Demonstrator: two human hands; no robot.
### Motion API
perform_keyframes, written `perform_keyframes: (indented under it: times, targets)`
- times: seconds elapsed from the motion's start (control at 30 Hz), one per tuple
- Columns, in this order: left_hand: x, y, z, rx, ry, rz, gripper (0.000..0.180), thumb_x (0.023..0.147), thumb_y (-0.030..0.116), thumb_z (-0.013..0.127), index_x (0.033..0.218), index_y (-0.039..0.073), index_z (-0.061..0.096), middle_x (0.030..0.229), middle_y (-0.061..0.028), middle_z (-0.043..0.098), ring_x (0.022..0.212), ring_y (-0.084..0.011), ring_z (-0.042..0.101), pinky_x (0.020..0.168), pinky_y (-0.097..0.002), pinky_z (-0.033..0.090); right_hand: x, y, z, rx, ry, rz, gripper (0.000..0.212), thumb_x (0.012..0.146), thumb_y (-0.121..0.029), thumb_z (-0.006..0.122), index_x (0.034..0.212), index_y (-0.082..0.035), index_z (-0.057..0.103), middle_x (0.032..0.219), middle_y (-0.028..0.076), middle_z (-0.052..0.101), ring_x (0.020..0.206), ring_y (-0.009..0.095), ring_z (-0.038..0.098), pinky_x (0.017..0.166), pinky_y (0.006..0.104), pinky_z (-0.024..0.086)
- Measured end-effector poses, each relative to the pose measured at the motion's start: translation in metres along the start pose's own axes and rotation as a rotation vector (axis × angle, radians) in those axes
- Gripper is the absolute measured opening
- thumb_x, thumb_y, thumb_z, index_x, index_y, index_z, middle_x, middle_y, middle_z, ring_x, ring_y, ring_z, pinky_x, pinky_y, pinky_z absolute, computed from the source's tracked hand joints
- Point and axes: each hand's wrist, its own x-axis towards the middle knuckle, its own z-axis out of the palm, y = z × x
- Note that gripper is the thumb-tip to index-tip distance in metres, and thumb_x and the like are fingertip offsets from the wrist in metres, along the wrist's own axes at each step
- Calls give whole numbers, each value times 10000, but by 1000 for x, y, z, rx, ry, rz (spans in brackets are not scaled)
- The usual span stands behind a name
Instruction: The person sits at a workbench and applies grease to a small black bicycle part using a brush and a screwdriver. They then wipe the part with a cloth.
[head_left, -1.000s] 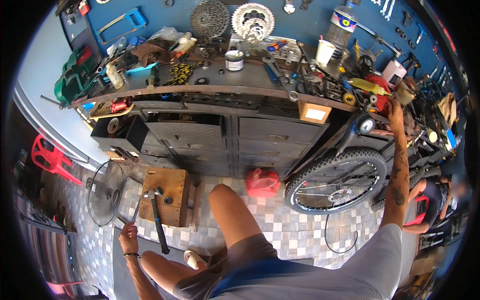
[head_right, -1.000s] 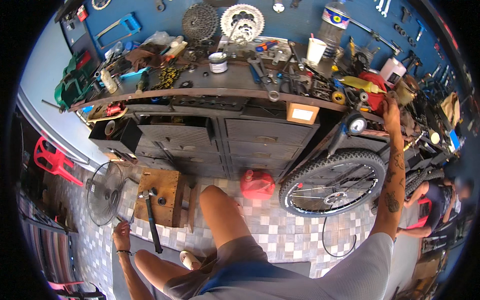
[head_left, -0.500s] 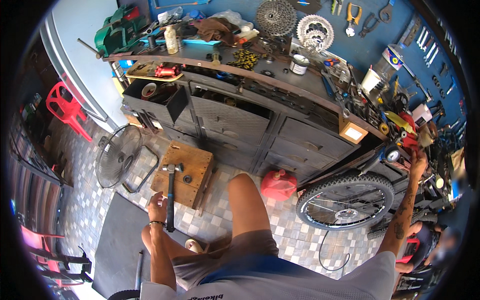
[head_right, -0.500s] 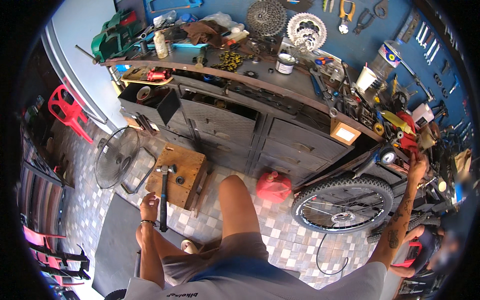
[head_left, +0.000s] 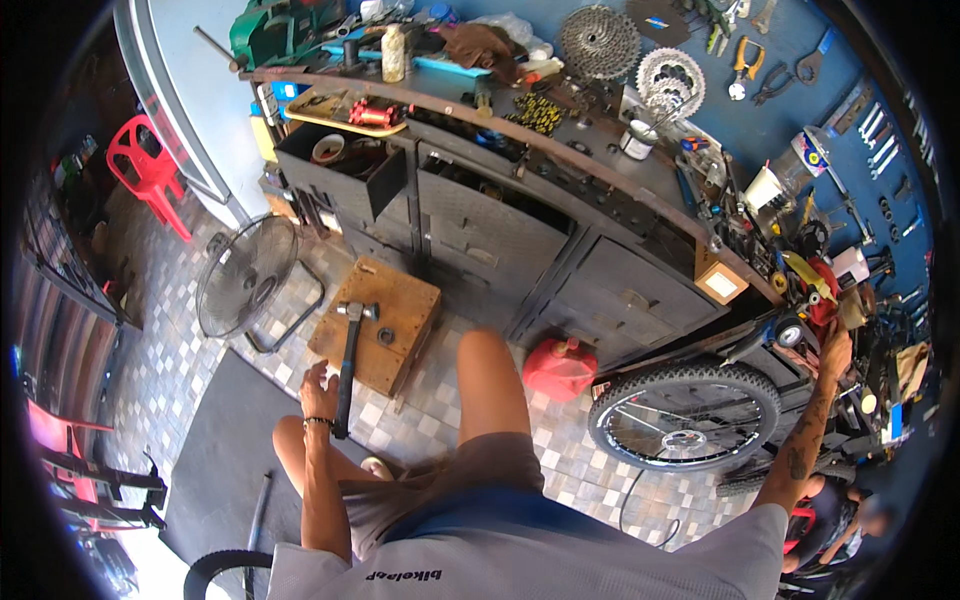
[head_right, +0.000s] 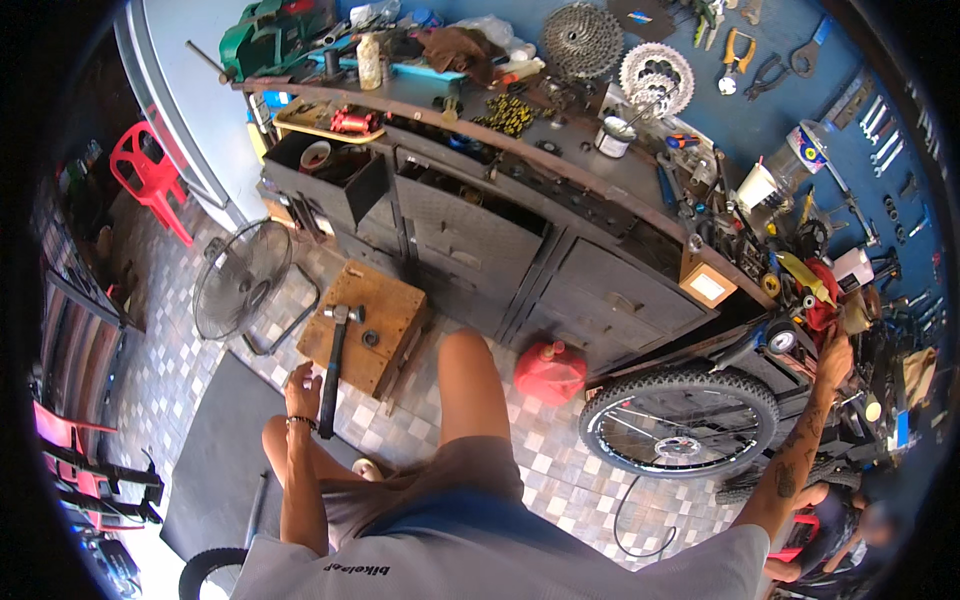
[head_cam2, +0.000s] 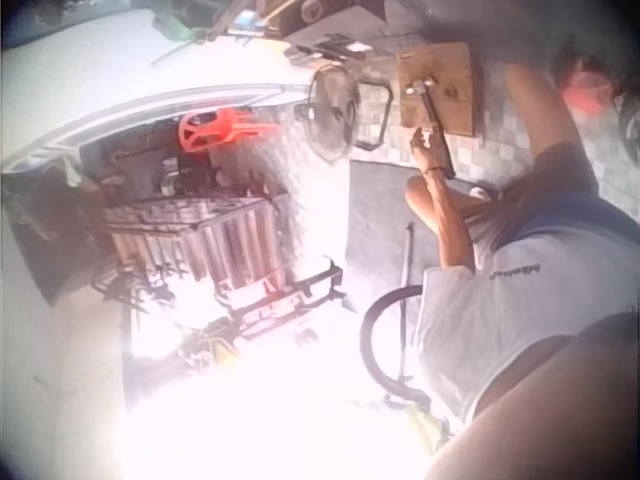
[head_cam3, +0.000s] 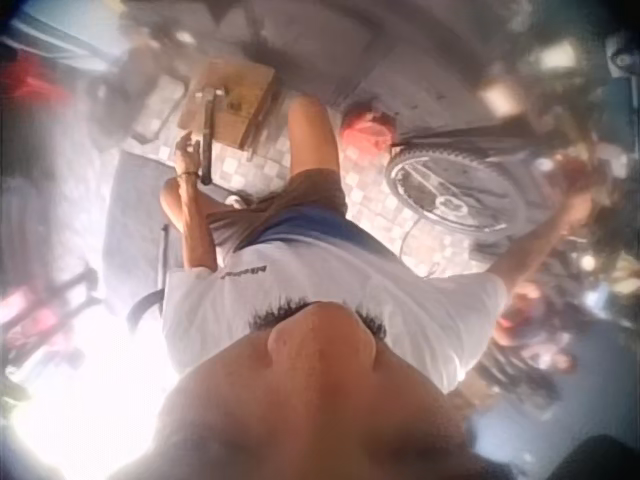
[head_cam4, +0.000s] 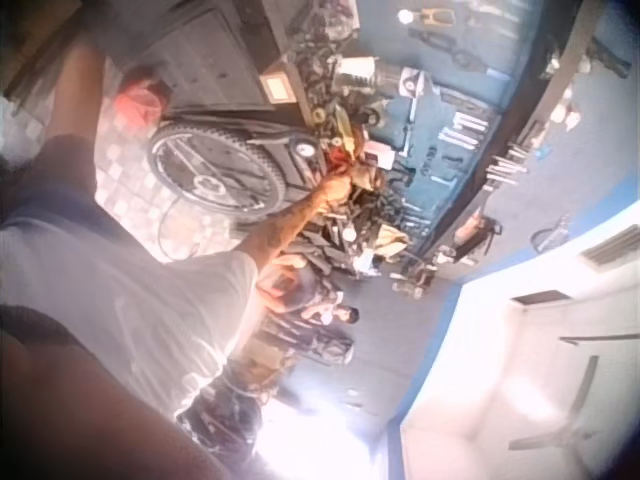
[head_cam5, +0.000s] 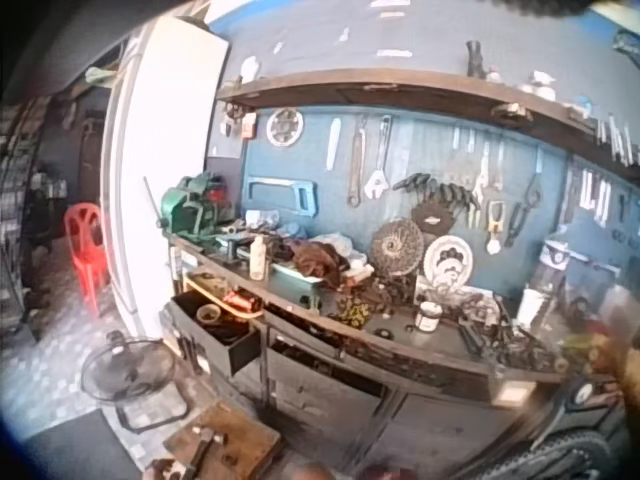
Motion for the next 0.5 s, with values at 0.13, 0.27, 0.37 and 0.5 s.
perform_keyframes:
  times: [0.13,0.27,0.37,0.5]
  targets:
    - [-7,-9,-1,26,-16,-45,460,860,133,781,1307,95,680,1162,-173,698,1082,-361,678,942,-485,549,4,10,1,181,64,-135,531,1042,-232,609,1543,-119,473,1258,296,687,1137,487,667,923,552,542]
    - [-18,-3,5,154,-4,-3,513,865,162,776,1361,126,645,1272,-174,651,1212,-406,600,1027,-505,494,-17,-7,-42,230,54,-118,729,962,-120,681,1622,-119,371,1435,297,576,1255,438,627,1024,499,520]
    - [-22,13,14,158,143,63,487,850,108,771,1324,97,663,1252,-157,664,1183,-383,624,1016,-514,497,-25,-106,-107,458,402,-134,621,1002,-116,665,1580,-73,444,1441,271,589,1263,340,644,1033,435,530]
    - [-29,43,18,15,207,110,416,900,96,723,1313,92,671,1247,-165,661,1203,-381,606,1027,-507,464,-6,-368,-181,1008,313,-681,382,1026,-214,709,1367,-48,663,1328,141,711,1239,253,659,1035,393,528]
